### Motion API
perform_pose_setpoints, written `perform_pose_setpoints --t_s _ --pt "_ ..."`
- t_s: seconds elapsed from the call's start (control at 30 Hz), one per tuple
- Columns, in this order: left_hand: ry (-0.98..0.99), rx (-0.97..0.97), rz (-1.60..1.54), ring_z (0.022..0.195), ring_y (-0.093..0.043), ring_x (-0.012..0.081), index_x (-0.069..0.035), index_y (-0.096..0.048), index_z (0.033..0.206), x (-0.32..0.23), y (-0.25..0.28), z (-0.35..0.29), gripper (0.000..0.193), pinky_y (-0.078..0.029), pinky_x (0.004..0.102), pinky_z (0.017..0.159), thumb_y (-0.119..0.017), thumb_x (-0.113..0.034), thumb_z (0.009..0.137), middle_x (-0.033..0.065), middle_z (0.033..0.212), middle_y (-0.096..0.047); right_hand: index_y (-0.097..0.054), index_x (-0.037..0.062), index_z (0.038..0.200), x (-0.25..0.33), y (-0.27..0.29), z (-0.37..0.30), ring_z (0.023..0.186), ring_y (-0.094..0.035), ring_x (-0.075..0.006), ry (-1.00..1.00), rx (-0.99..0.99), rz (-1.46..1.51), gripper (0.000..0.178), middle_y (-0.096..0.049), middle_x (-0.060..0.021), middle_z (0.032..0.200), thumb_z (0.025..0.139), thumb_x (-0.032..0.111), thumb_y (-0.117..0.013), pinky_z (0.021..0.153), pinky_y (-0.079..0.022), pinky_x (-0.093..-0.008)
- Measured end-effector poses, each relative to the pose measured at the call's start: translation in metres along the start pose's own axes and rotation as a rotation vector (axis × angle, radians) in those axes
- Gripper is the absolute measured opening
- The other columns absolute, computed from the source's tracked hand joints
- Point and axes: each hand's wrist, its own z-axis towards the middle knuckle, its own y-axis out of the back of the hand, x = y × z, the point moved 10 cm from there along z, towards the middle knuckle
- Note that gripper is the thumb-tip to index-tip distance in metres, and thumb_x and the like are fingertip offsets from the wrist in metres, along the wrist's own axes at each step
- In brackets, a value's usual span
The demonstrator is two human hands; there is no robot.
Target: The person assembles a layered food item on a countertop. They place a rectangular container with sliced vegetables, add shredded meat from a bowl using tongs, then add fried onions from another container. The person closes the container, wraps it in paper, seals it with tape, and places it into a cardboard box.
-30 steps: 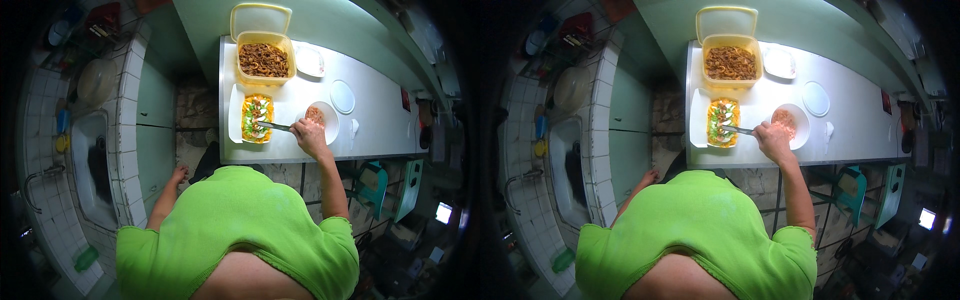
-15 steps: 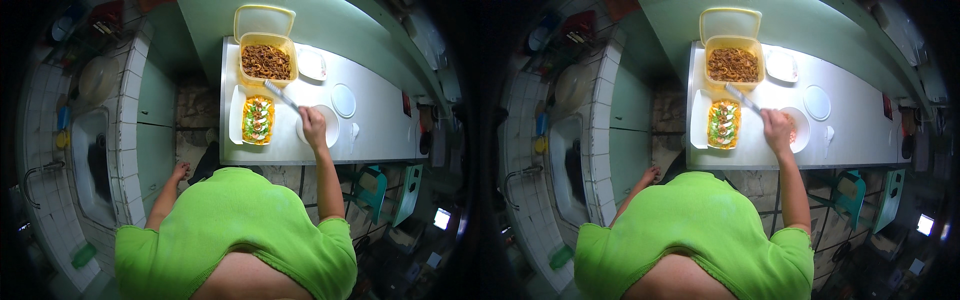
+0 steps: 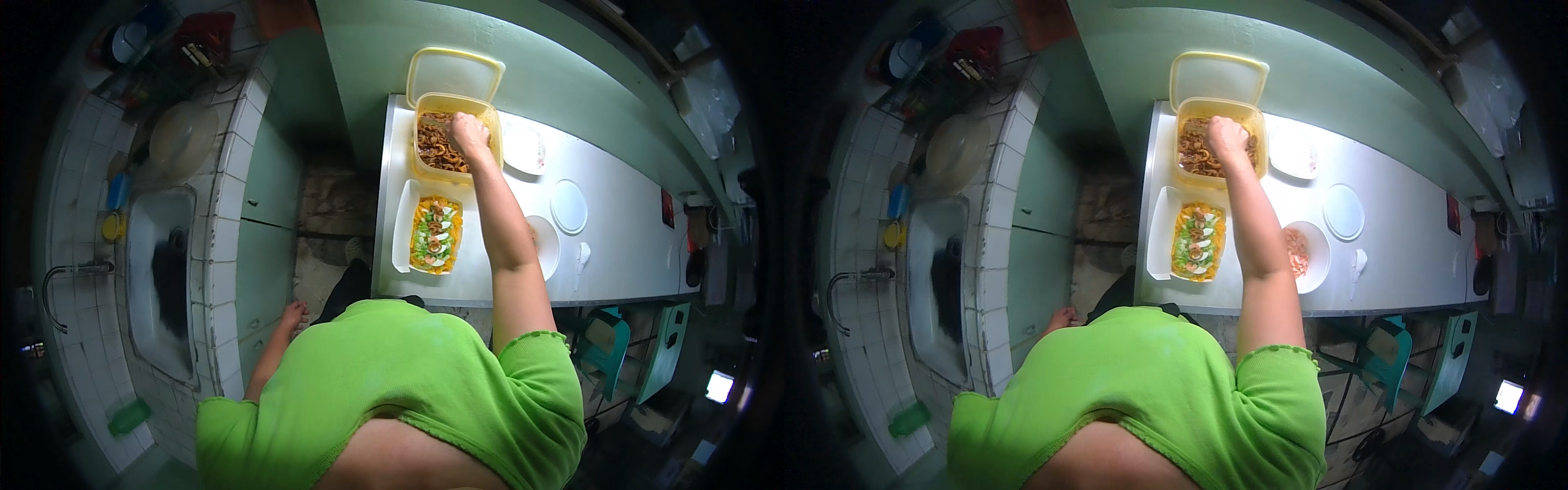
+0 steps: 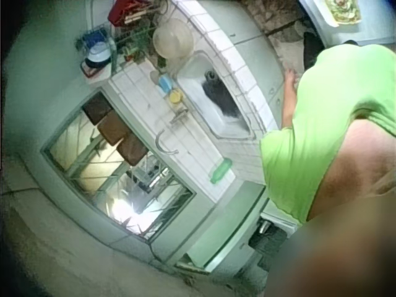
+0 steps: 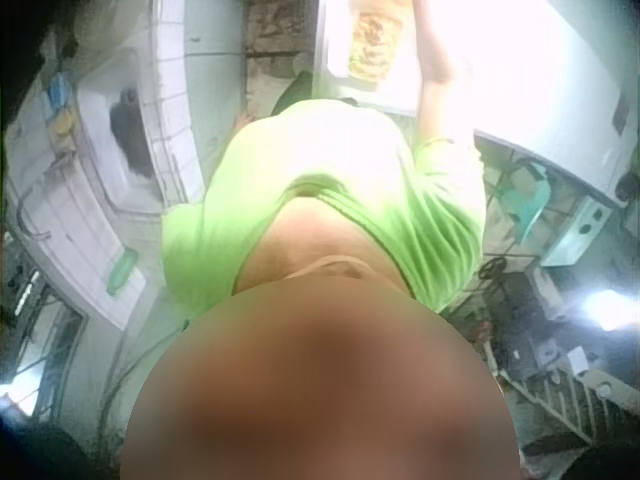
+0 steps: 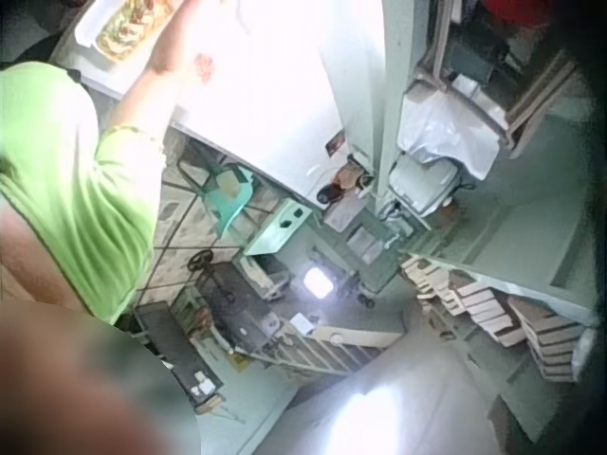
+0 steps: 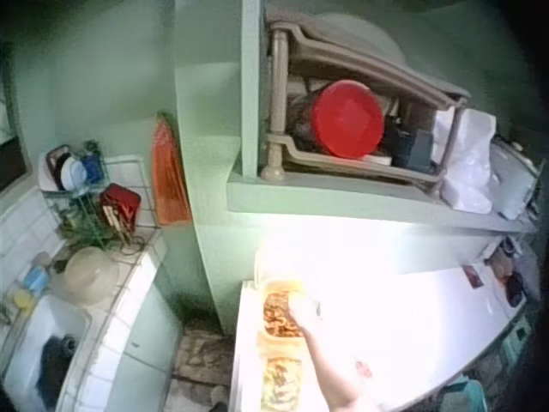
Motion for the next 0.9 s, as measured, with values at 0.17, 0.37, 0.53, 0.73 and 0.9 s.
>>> perform_pose_setpoints --t_s 0.17,0.37,0.53,0.73,0.9 --pt "-0.003 0.012 -0.048 0.082 -0.059 0.0195 -0.015 -0.054 0.126 0.017 -0.003 -0.011 0.037 -0.046 0.0383 0.068 -0.052 -0.034 0.094 0.0023 0.105 -0.063 -0.07 0.0071 0.093 -0.036 0.031 -0.028 0.087 -0.066 -0.0336 -0.041 -0.08 0.183 0.032 -0.068 -0.0159 0.095 0.094 0.033 -0.052 0.077 -0.051 -0.044" --pt "-0.008 -0.027 0.217 0.076 -0.058 0.015 -0.014 -0.057 0.123 -0.025 -0.002 -0.008 0.035 -0.045 0.0329 0.063 -0.053 -0.033 0.094 0.0012 0.1 -0.063 -0.07 0.0067 0.091 -0.094 0.033 -0.119 0.08 -0.063 -0.0352 -0.035 -0.364 0.364 0.026 -0.066 -0.0137 0.088 0.093 0.029 -0.056 0.074 -0.048 -0.0428" --pt "-0.051 0.034 0.126 0.075 -0.058 0.0118 -0.015 -0.056 0.126 -0.072 -0.013 0.0 0.035 -0.044 0.0304 0.062 -0.051 -0.03 0.096 -0.0008 0.098 -0.063 -0.069 0.004 0.092 -0.124 0.025 -0.203 0.07 -0.06 -0.03 -0.07 -0.397 0.516 0.021 -0.062 -0.0128 0.078 0.092 0.022 -0.057 0.064 -0.046 -0.0383" --pt "-0.094 0.084 0.173 0.073 -0.059 0.0121 -0.018 -0.056 0.127 -0.095 -0.03 -0.001 0.033 -0.044 0.031 0.061 -0.051 -0.028 0.096 -0.0007 0.098 -0.063 -0.068 0.001 0.094 -0.127 0.018 -0.309 0.062 -0.055 -0.0209 -0.084 -0.328 0.662 0.016 -0.057 -0.0125 0.071 0.09 0.014 -0.059 0.057 -0.042 -0.0336" --pt "-0.128 0.139 0.191 0.075 -0.06 0.0142 -0.019 -0.056 0.127 -0.079 -0.044 0.016 0.033 -0.046 0.0346 0.065 -0.052 -0.028 0.096 0.0006 0.1 -0.064 -0.067 0.003 0.093 -0.112 -0.025 -0.368 0.061 -0.057 -0.0232 -0.168 -0.145 0.679 0.015 -0.055 -0.0115 0.071 0.09 0.016 -0.061 0.058 -0.043 -0.0343"
